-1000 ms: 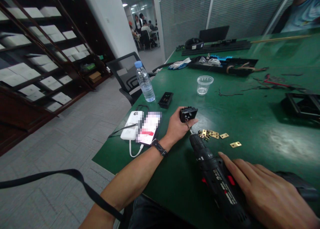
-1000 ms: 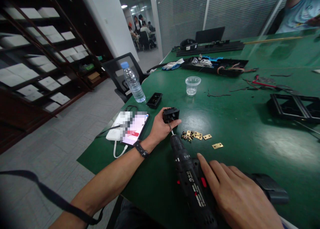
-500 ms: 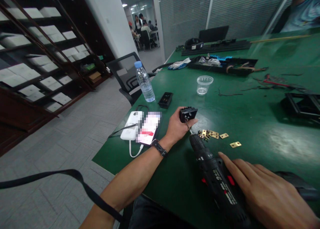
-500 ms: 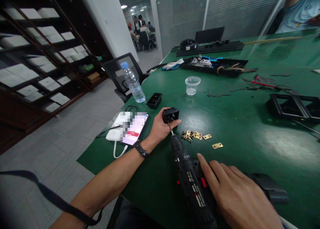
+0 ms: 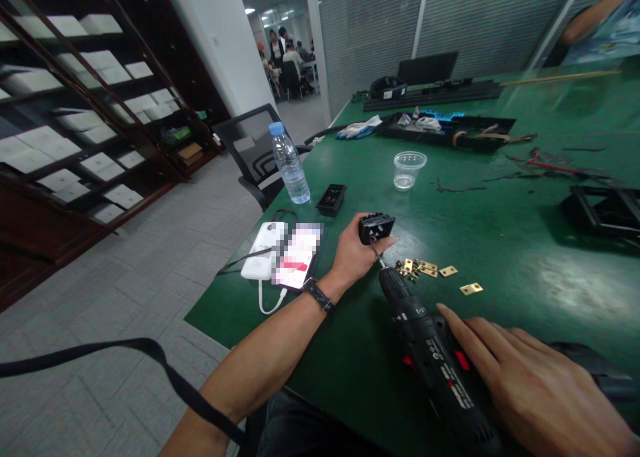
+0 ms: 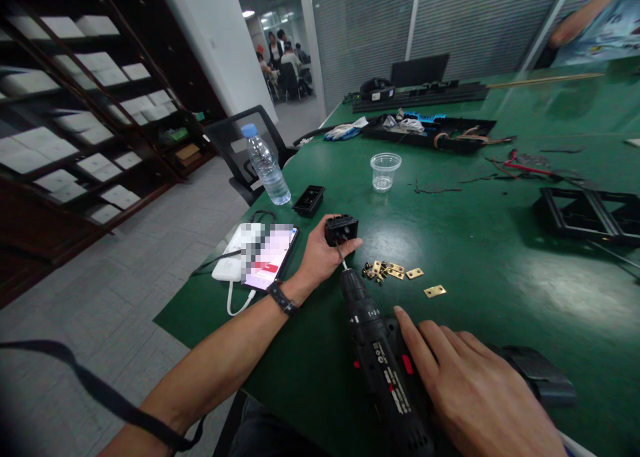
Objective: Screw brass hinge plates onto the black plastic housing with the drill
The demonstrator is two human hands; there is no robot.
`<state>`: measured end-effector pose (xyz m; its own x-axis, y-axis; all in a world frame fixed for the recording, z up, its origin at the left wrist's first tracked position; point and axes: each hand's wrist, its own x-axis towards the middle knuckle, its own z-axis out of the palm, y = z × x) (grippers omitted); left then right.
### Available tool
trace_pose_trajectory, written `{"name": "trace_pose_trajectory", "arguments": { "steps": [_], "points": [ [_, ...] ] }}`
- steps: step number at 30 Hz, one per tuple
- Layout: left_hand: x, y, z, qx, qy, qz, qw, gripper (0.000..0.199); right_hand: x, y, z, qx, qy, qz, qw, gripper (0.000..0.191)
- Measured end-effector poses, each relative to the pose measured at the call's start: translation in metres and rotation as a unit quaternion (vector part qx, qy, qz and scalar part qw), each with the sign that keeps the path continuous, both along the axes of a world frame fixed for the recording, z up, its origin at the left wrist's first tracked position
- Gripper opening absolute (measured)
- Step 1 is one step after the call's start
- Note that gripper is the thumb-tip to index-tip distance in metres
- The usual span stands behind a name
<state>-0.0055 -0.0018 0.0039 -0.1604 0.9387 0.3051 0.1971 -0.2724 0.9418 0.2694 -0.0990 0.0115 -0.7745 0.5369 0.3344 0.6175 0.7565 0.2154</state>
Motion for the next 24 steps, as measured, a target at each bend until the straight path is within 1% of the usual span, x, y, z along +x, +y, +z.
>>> {"name": "trace_pose_trajectory", "arguments": {
  "steps": [9, 14, 24],
  "points": [
    [-0.0005, 0.0003, -0.0019, 0.003, -0.007, -0.005, 1.000, 0.052, 0.0007, 0.0004, 0.0001, -0.005, 0.000, 0.009, 1.000, 0.064],
    [-0.0004, 0.0013, -0.0033, 0.003, -0.007, -0.001, 1.000, 0.053, 0.0035, -0.0006, -0.0021, -0.020, 0.000, 0.007, 1.000, 0.066],
    [0.0001, 0.0005, -0.0005, 0.001, -0.007, 0.001, 1.000, 0.053, 0.0016, -0.0004, -0.0034, -0.018, 0.000, 0.001, 1.000, 0.066]
  ]
}}
